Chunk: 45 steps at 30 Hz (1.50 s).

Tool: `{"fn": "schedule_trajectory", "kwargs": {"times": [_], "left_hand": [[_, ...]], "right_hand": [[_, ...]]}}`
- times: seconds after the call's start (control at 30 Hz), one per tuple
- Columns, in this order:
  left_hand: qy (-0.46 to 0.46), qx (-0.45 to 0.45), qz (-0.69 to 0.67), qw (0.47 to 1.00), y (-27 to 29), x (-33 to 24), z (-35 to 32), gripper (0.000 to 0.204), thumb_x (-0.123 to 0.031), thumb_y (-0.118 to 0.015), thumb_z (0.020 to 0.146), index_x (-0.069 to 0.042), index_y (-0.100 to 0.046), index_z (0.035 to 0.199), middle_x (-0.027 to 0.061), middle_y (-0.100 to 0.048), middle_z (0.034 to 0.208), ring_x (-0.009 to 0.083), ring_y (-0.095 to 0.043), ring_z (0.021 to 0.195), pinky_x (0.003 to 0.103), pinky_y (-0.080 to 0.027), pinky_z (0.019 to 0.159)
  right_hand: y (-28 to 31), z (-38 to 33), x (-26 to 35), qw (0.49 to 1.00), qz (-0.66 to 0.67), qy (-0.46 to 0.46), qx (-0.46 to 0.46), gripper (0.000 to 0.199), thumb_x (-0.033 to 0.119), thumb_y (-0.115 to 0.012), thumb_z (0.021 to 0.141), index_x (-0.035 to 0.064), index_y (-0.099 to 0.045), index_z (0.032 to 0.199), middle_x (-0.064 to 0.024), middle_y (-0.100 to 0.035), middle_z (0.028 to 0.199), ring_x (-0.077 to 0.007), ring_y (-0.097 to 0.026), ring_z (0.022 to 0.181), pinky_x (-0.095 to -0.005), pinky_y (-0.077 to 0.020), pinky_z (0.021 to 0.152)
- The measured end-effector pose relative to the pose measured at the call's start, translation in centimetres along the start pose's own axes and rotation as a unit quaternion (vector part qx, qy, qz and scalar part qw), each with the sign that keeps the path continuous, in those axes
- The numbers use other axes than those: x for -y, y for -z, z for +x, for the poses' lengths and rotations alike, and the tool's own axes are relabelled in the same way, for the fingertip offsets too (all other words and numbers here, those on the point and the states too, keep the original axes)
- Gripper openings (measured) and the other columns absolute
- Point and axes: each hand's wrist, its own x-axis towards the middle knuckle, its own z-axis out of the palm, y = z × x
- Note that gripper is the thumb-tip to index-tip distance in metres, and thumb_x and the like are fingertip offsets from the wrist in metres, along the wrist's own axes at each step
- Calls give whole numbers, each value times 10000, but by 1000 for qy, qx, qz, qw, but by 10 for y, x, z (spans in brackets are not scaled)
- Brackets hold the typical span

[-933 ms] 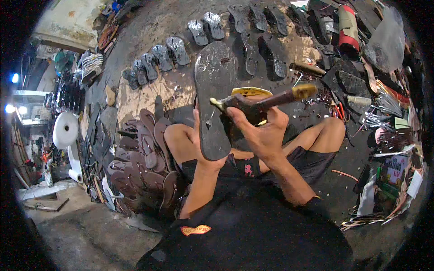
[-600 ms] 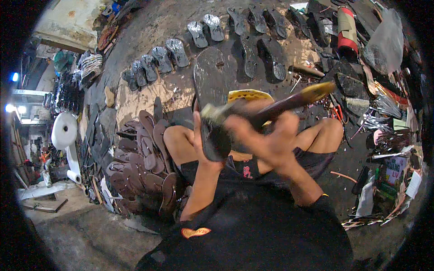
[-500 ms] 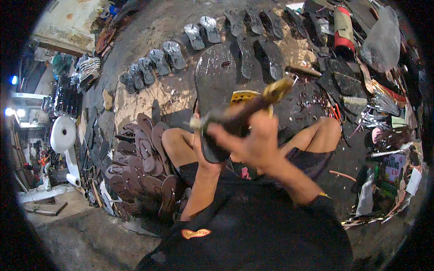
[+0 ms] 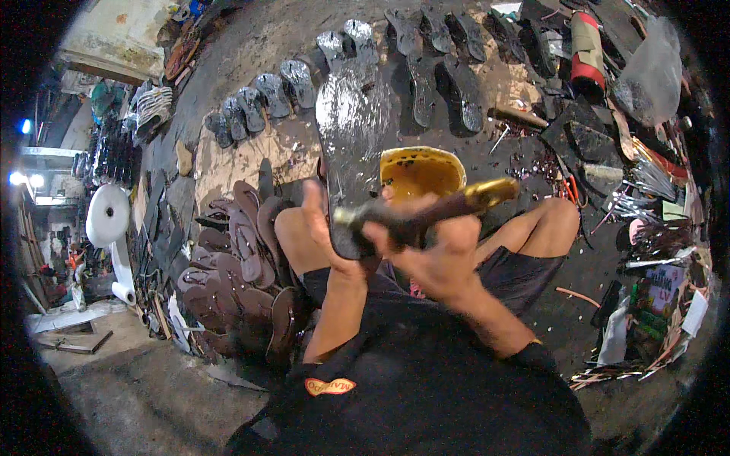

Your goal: The person sits on the floor and applies a dark adhesive to the soles of multiple sandals using a brush. They repeatedly dip the brush into a container of glue and coat each sandal sole before placing it on the floor.

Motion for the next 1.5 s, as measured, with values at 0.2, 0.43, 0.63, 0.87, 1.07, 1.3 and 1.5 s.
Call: {"fn": "schedule_trajectory", "kwargs": {"times": [0.2,0.43,0.63,0.87,1.07,1.3,1.5], "left_hand": [[-85,-142,12,986,-6,10,1,487,-410,-482,1090,6,-639,1286,177,-755,1148,287,-748,964,396,-622,887],[-102,-52,-28,993,-9,13,5,459,-420,-563,1067,-17,-638,1273,152,-783,1138,285,-781,932,379,-636,844],[-169,-169,323,916,6,13,0,477,-452,-527,1059,-48,-673,1266,119,-766,1143,234,-754,940,375,-620,832],[29,89,41,995,45,24,-12,591,-403,-583,997,-22,-576,1449,188,-725,1265,288,-751,1038,377,-637,884],[-72,-62,67,993,43,-17,27,458,-309,-631,1030,-23,-611,1387,169,-736,1239,261,-745,1067,380,-620,886],[4,-94,236,967,130,-31,195,475,-375,-661,1058,-101,-605,1441,78,-696,1371,260,-690,1213,468,-565,1050],[91,-43,175,979,215,29,277,606,-277,-655,1079,-81,-411,1598,99,-593,1502,288,-576,1376,533,-469,1175]], "right_hand": [[12,8,-10,992,-77,94,37,244,155,-936,815,35,-806,984,-92,-778,873,-197,-748,784,-330,-573,725],[17,20,12,995,-78,-17,64,202,136,-853,845,47,-797,1017,-125,-775,906,-247,-751,808,-362,-586,739],[28,-3,4,967,101,-232,-27,279,84,-946,781,46,-805,1019,-54,-803,947,-146,-750,830,-352,-599,761],[41,99,-30,979,-25,-62,-194,287,221,-904,853,-5,-782,982,-3,-761,857,-99,-666,720,-315,-560,682],[52,49,-12,954,34,-271,-124,449,257,-893,879,-32,-709,1169,-91,-742,1039,-175,-684,932,-365,-560,865],[106,67,-50,783,-395,-435,-204,647,525,-776,932,-35,-715,1250,-183,-753,1051,-319,-706,944,-429,-550,876],[119,34,-68,697,-503,-483,-168,752,647,-703,932,-24,-737,1270,-251,-767,1074,-411,-720,965,-464,-537,902]]}}
